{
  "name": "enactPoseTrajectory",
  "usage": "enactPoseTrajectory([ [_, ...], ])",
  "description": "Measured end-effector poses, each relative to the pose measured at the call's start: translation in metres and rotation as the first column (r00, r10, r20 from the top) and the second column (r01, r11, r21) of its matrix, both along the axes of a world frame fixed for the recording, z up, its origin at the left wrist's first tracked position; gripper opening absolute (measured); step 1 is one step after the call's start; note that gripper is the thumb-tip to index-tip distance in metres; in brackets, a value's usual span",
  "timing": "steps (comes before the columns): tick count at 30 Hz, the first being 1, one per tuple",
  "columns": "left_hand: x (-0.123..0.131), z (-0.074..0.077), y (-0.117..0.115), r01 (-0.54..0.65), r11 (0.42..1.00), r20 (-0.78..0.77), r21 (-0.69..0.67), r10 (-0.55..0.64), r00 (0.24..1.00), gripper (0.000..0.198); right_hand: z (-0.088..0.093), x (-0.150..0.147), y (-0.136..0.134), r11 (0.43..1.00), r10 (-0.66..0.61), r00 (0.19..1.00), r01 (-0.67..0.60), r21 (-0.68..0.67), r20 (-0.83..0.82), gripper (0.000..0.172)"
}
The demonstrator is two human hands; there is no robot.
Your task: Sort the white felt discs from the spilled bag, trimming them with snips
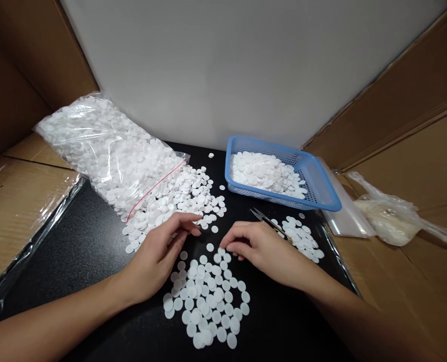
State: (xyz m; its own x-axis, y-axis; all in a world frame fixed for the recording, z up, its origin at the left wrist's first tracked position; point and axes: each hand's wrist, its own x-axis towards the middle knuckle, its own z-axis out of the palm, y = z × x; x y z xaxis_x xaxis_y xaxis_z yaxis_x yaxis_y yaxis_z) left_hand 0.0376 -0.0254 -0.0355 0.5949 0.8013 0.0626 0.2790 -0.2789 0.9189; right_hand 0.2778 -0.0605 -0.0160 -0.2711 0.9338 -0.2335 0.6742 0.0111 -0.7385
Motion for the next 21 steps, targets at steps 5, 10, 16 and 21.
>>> enactPoseTrajectory([
  [5, 0.0, 0.0, 0.007, -0.214, 0.971, 0.166, -0.105, 0.23, 0.959, 0.021, -0.011, -0.009, 0.001, 0.959, -0.036, 0.998, 0.019, 0.284, 0.052, 0.016],
  [10, -0.002, 0.0, 0.012, -0.27, 0.958, 0.218, -0.099, 0.286, 0.933, 0.021, -0.029, -0.01, 0.007, 0.861, 0.048, 0.974, -0.152, 0.486, 0.22, 0.016],
  [16, -0.006, 0.005, 0.015, -0.203, 0.979, 0.071, -0.008, 0.203, 0.977, 0.025, -0.028, -0.013, 0.004, 0.898, 0.073, 0.995, -0.098, 0.43, 0.073, 0.01],
  [21, -0.014, 0.019, 0.025, -0.111, 0.993, -0.074, 0.048, 0.114, 0.991, 0.026, -0.024, -0.018, 0.006, 0.94, -0.008, 1.0, 0.002, 0.341, 0.017, 0.007],
])
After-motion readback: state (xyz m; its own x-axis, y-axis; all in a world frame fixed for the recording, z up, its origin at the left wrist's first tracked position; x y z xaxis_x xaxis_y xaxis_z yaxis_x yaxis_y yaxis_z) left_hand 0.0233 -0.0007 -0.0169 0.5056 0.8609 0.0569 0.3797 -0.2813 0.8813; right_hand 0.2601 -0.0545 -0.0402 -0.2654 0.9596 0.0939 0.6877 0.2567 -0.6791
